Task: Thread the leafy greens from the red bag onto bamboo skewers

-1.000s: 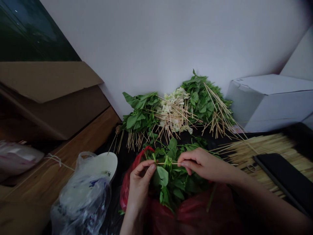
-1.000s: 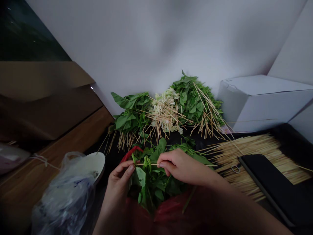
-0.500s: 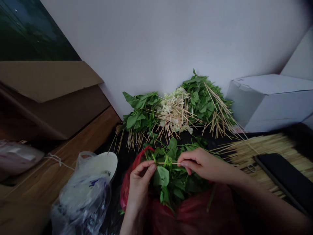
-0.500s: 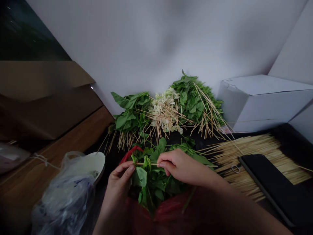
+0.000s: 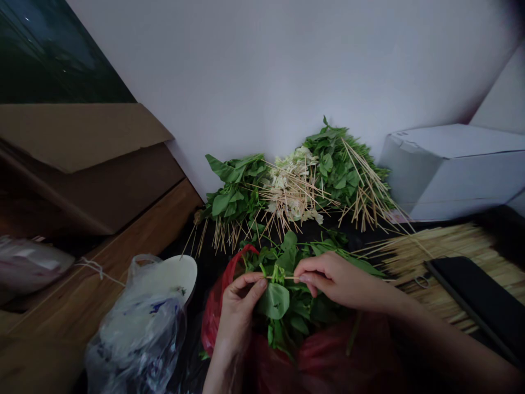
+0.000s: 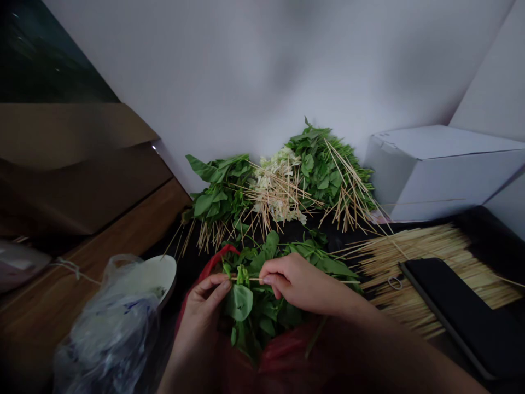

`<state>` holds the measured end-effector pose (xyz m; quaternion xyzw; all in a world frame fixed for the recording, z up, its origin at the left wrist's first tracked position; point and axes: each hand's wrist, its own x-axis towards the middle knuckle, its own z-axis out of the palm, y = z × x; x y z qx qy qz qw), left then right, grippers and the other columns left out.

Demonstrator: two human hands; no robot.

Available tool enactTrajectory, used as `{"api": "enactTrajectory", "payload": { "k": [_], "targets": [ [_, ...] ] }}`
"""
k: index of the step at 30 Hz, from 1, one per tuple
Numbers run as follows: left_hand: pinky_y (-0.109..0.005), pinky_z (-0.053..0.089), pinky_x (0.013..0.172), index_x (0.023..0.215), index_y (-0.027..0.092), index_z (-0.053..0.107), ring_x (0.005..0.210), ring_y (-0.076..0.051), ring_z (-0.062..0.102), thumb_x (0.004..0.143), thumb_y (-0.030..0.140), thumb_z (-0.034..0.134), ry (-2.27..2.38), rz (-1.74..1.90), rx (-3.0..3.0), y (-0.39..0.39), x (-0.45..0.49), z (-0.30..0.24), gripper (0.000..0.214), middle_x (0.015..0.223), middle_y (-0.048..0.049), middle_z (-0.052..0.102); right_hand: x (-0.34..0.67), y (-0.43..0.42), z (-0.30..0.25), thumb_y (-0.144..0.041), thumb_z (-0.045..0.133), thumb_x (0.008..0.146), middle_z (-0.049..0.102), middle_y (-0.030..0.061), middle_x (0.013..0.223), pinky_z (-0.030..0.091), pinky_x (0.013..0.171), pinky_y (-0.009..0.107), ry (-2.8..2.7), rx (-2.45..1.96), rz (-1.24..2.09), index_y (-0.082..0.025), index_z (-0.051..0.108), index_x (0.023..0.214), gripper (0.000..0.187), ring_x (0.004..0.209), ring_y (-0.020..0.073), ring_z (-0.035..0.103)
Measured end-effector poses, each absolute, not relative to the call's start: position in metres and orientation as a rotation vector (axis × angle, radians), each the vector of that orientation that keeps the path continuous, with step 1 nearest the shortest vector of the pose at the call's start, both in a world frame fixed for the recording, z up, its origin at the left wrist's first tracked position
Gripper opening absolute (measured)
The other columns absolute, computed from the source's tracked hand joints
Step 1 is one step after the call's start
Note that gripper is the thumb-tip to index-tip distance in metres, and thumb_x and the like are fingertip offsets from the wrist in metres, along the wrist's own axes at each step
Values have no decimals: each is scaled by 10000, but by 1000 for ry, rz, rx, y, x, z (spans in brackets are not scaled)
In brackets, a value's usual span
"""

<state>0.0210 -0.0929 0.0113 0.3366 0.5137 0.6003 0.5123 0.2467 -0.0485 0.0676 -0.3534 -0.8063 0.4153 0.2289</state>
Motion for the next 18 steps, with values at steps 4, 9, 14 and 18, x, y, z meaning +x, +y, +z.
{"api": "enactTrajectory", "payload": {
  "k": [4, 9, 14, 18],
  "targets": [
    [-210, 523, 676, 769, 182, 770, 727, -138, 665, 636, 305, 889, 1200, 1421, 923, -93, 25, 15, 217, 795, -25, 749, 245, -47, 66, -195, 474, 927, 630, -20, 628, 360, 575, 233, -2213, -967, 1184, -174, 700, 878, 232, 552, 99, 501],
    [-277, 512, 912, 1036, 207, 761, 972, -186, 684, 720, 445, 817, 1165, 1655, 926, -85, 9, 34, 399, 998, -65, 758, 275, -35, 75, -249, 490, 949, 662, 1, 698, 404, 633, 244, -2244, -917, 1157, -176, 708, 943, 230, 650, 125, 575],
    [-256, 526, 749, 928, 194, 756, 778, -169, 682, 748, 425, 778, 1415, 1639, 1002, -84, -25, 43, 294, 857, -43, 759, 315, -24, 94, -377, 521, 963, 682, 53, 871, 451, 744, 286, -2319, -794, 1172, -179, 717, 903, 286, 811, 168, 622],
    [-307, 495, 723, 891, 202, 776, 770, -229, 677, 789, 383, 711, 1794, 1261, 1498, -84, -33, 33, 217, 864, -79, 764, 322, -22, 97, -400, 522, 964, 672, 56, 869, 466, 747, 291, -2315, -785, 1181, -183, 720, 908, 300, 809, 169, 613]
  ]
}}
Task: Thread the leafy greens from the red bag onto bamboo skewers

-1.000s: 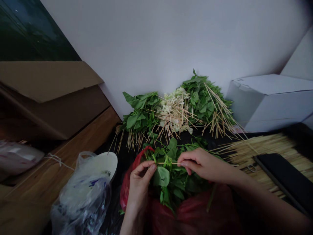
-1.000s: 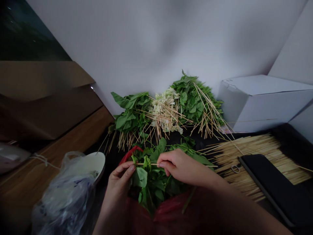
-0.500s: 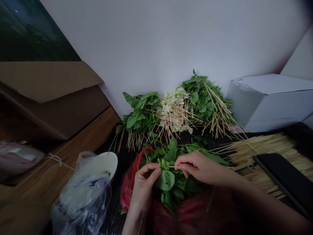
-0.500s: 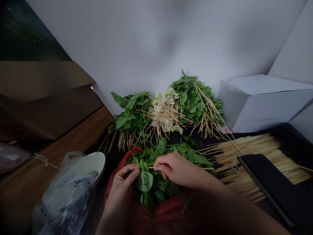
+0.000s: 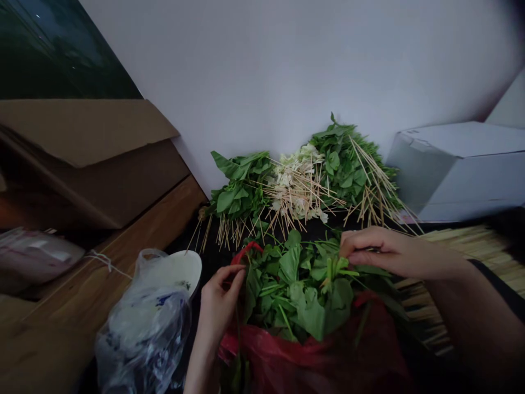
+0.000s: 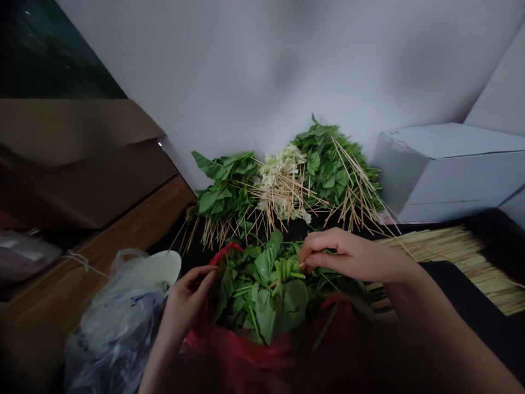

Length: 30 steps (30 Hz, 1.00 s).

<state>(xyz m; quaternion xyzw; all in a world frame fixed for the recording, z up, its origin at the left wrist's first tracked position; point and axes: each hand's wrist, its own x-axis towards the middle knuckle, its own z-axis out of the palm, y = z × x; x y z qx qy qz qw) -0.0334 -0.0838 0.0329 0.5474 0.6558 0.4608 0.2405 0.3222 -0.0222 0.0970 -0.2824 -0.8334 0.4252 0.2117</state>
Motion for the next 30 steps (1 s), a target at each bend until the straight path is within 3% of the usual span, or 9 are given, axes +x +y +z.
{"api": "enactTrajectory", "payload": {
  "k": [6, 12, 18, 21, 26, 30],
  "targets": [
    [-388, 462, 821, 1012, 258, 777, 871, -308, 674, 703, 252, 744, 2096, 1038, 1726, -73, -20, 11, 310, 893, -98, 758, 313, -24, 94, -404, 507, 971, 679, 56, 837, 464, 728, 289, -2310, -799, 1163, -174, 711, 910, 315, 781, 167, 614],
    [-315, 488, 745, 1178, 278, 717, 769, -225, 666, 680, 173, 727, 1825, 1288, 1501, -72, -21, 18, 508, 901, -36, 753, 307, -26, 93, -395, 504, 976, 684, 47, 834, 459, 725, 274, -2305, -750, 1196, -175, 706, 898, 308, 783, 153, 620],
    [-265, 505, 763, 1263, 213, 654, 849, -188, 673, 698, 180, 685, 1452, 1405, 1105, -83, -16, 37, 568, 1013, -50, 739, 304, -25, 89, -412, 514, 971, 693, 45, 841, 465, 742, 277, -2293, -783, 1228, -172, 714, 900, 320, 786, 153, 627],
    [-226, 499, 664, 1226, 194, 684, 729, -148, 649, 669, 159, 661, 1200, 1330, 848, -85, -10, 41, 558, 977, -49, 742, 303, -25, 90, -397, 520, 970, 694, 39, 835, 464, 739, 271, -2280, -790, 1226, -174, 712, 891, 305, 789, 151, 635],
    [-168, 443, 511, 1052, 176, 754, 551, -73, 552, 761, 330, 749, 1036, 1352, 621, -86, 1, 33, 329, 763, -13, 688, 299, -28, 90, -366, 509, 971, 702, 37, 821, 468, 721, 266, -2281, -810, 1229, -172, 699, 881, 286, 779, 151, 640],
    [-153, 486, 588, 995, 182, 764, 602, -69, 614, 710, 264, 839, 1012, 1340, 588, -88, 6, 27, 307, 742, 2, 694, 291, -33, 89, -359, 511, 968, 695, 29, 778, 464, 651, 244, -2224, -838, 1323, -168, 683, 915, 263, 693, 132, 616]
  ]
}}
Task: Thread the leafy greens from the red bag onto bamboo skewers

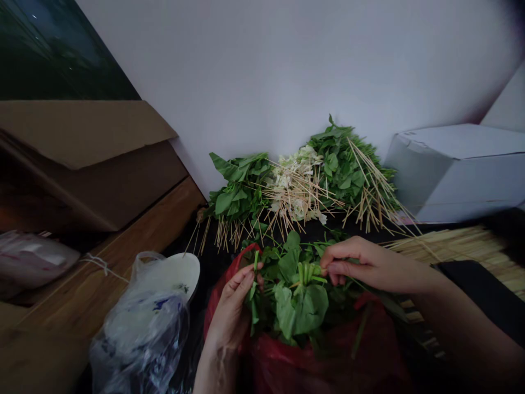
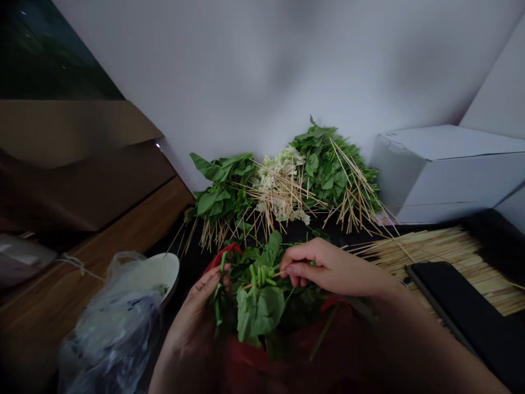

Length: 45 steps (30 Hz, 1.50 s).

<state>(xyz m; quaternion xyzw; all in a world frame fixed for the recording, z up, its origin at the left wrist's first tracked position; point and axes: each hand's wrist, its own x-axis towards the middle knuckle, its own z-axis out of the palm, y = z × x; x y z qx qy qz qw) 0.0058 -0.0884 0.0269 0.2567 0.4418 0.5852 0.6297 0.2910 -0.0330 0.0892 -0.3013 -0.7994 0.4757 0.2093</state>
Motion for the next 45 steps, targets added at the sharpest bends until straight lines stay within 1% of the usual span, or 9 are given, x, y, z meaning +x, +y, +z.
{"api": "enactTrajectory", "payload": {
  "k": [4, 8, 11, 14, 25, 29, 37, 40, 45],
  "targets": [
    [-178, 526, 672, 1014, 172, 768, 686, -99, 674, 730, 284, 831, 998, 1319, 580, -90, 10, 30, 311, 797, -27, 735, 279, -39, 87, -305, 493, 973, 684, 0, 726, 386, 559, 223, -2262, -872, 1298, -177, 684, 954, 231, 586, 97, 535],
    [-249, 558, 773, 998, 179, 774, 801, -167, 723, 720, 299, 836, 1051, 1335, 632, -93, 14, 34, 309, 864, -59, 768, 269, -42, 81, -247, 485, 967, 696, -9, 714, 391, 622, 239, -2286, -919, 1174, -183, 686, 934, 214, 635, 109, 564],
    [-314, 578, 767, 963, 179, 774, 787, -212, 737, 695, 310, 851, 1066, 1342, 675, -94, 16, 35, 308, 854, -68, 777, 264, -43, 77, -218, 478, 960, 690, -15, 698, 396, 648, 244, -2269, -949, 1144, -183, 678, 890, 214, 644, 113, 575],
    [-344, 587, 752, 913, 171, 776, 751, -227, 741, 676, 296, 864, 1083, 1378, 690, -94, 17, 34, 282, 804, -66, 776, 260, -43, 75, -218, 471, 958, 675, -17, 682, 380, 616, 240, -2258, -991, 1148, -181, 676, 875, 224, 614, 110, 550],
    [-249, 559, 641, 858, 172, 782, 654, -168, 721, 637, 279, 889, 1149, 1440, 647, -97, 25, 34, 268, 715, -39, 766, 258, -41, 69, -230, 472, 960, 673, -20, 666, 377, 610, 240, -2277, -977, 1100, -178, 694, 887, 239, 594, 105, 539],
    [-253, 560, 608, 829, 163, 786, 618, -166, 710, 608, 287, 901, 1148, 1444, 641, -98, 26, 34, 279, 727, -50, 773, 257, -43, 70, -229, 478, 955, 667, -28, 657, 376, 594, 230, -2269, -987, 1108, -179, 700, 890, 236, 575, 98, 529],
    [-264, 563, 638, 823, 156, 794, 632, -163, 707, 617, 281, 904, 1166, 1351, 705, -94, 17, 27, 265, 759, -60, 784, 252, -46, 72, -197, 478, 935, 657, -29, 640, 369, 585, 225, -2261, -984, 1122, -171, 697, 879, 227, 564, 89, 529],
    [-264, 559, 683, 818, 162, 796, 687, -167, 715, 623, 284, 903, 1170, 1344, 734, -94, 16, 24, 254, 803, -63, 790, 250, -46, 69, -196, 475, 929, 650, -25, 636, 374, 586, 228, -2244, -976, 1139, -167, 696, 874, 229, 566, 93, 527],
    [-244, 537, 726, 822, 189, 794, 716, -143, 696, 661, 301, 882, 1156, 1337, 806, -94, 17, 17, 214, 818, -34, 780, 249, -45, 65, -168, 481, 910, 642, -27, 624, 373, 583, 228, -2232, -968, 1148, -167, 692, 856, 217, 559, 92, 515]
  ]
}}
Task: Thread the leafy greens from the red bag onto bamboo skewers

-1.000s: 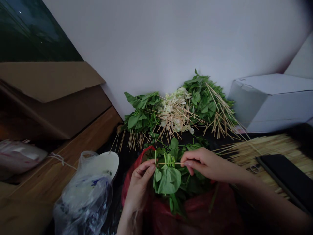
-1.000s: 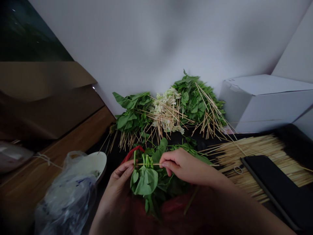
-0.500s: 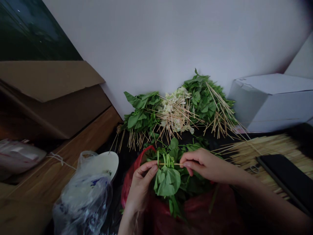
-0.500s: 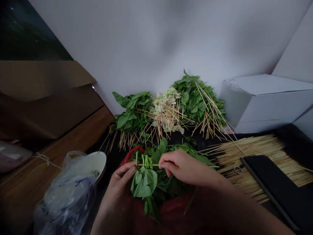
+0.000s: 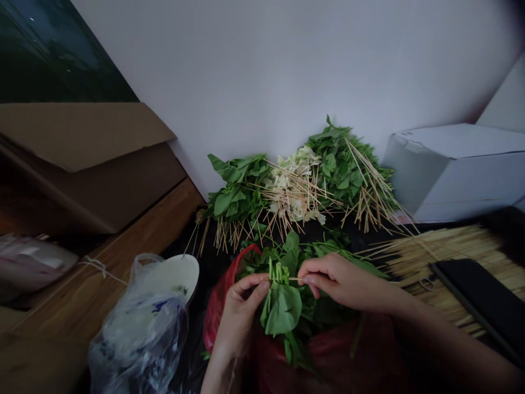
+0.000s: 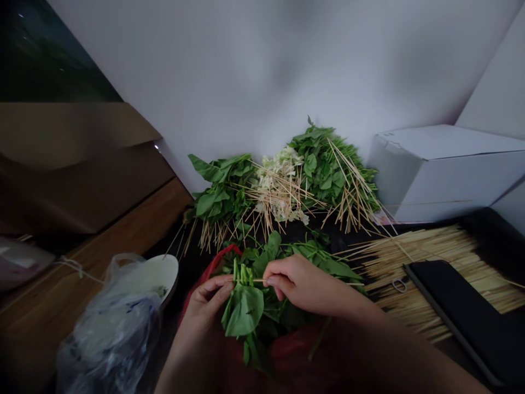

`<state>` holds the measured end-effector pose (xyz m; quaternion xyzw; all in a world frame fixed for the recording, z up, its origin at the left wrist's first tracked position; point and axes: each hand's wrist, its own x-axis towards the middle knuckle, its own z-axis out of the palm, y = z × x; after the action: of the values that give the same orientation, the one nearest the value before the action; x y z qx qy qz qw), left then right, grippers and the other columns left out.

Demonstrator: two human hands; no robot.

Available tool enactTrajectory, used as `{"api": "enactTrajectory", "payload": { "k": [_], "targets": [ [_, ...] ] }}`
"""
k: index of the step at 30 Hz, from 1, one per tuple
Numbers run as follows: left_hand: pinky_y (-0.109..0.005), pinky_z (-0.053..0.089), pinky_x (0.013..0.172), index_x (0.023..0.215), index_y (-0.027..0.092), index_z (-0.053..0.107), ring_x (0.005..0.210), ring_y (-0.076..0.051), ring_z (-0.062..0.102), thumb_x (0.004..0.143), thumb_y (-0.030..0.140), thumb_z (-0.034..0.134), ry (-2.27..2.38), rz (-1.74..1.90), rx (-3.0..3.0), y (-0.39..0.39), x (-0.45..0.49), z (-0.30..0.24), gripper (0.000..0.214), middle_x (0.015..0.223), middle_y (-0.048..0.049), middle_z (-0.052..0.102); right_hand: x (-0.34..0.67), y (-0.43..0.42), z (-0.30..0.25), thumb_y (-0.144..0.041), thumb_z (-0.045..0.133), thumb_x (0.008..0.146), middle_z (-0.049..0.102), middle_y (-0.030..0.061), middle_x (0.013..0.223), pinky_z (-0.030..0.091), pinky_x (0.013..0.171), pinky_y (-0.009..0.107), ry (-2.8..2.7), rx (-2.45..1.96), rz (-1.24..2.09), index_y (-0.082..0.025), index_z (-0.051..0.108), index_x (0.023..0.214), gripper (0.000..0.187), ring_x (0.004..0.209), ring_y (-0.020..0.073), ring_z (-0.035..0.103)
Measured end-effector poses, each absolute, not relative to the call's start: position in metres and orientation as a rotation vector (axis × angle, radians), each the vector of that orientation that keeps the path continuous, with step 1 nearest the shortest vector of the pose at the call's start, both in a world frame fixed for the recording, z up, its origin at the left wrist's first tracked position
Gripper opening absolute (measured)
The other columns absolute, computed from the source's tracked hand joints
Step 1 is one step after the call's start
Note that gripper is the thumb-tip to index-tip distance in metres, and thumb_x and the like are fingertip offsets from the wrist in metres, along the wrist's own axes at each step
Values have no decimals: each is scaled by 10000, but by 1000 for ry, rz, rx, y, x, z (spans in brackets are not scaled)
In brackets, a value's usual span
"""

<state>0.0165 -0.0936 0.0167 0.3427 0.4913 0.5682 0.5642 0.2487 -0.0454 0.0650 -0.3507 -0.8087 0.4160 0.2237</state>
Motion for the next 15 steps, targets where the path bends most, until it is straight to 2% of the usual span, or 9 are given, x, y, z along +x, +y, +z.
{"api": "enactTrajectory", "payload": {
  "k": [3, 7, 9, 12, 15],
  "targets": [
    [-243, 529, 750, 857, 192, 790, 771, -155, 693, 697, 338, 856, 1150, 1364, 878, -94, 16, 18, 227, 876, -40, 772, 250, -44, 66, -170, 490, 915, 656, -28, 635, 366, 576, 222, -2218, -970, 1186, -173, 692, 866, 208, 561, 87, 519],
    [-358, 530, 888, 1155, 190, 736, 1047, -290, 676, 764, 535, 746, 1068, 1298, 1012, -98, 17, 28, 523, 1145, -140, 734, 249, -46, 68, -179, 498, 918, 663, -24, 641, 355, 559, 222, -2197, -954, 1231, -178, 696, 882, 201, 553, 87, 513],
    [-393, 517, 933, 1215, 188, 711, 1124, -332, 644, 727, 506, 787, 1069, 1206, 1115, -101, 21, 33, 587, 1200, -156, 715, 249, -47, 69, -181, 503, 916, 664, -21, 645, 356, 559, 224, -2199, -933, 1227, -177, 695, 869, 198, 553, 87, 510],
    [-368, 534, 893, 1121, 187, 755, 1033, -305, 680, 697, 365, 839, 1159, 1087, 1226, -104, 27, 37, 468, 1096, -122, 754, 249, -48, 70, -224, 509, 935, 666, -20, 661, 371, 577, 225, -2214, -895, 1213, -179, 697, 868, 204, 574, 91, 527],
    [-322, 556, 783, 1008, 165, 770, 876, -256, 711, 712, 358, 823, 1235, 1117, 1137, -104, 31, 40, 357, 964, -101, 774, 254, -46, 71, -231, 494, 953, 674, -21, 688, 396, 625, 229, -2267, -887, 1157, -192, 706, 917, 219, 623, 100, 570]
  ]
}}
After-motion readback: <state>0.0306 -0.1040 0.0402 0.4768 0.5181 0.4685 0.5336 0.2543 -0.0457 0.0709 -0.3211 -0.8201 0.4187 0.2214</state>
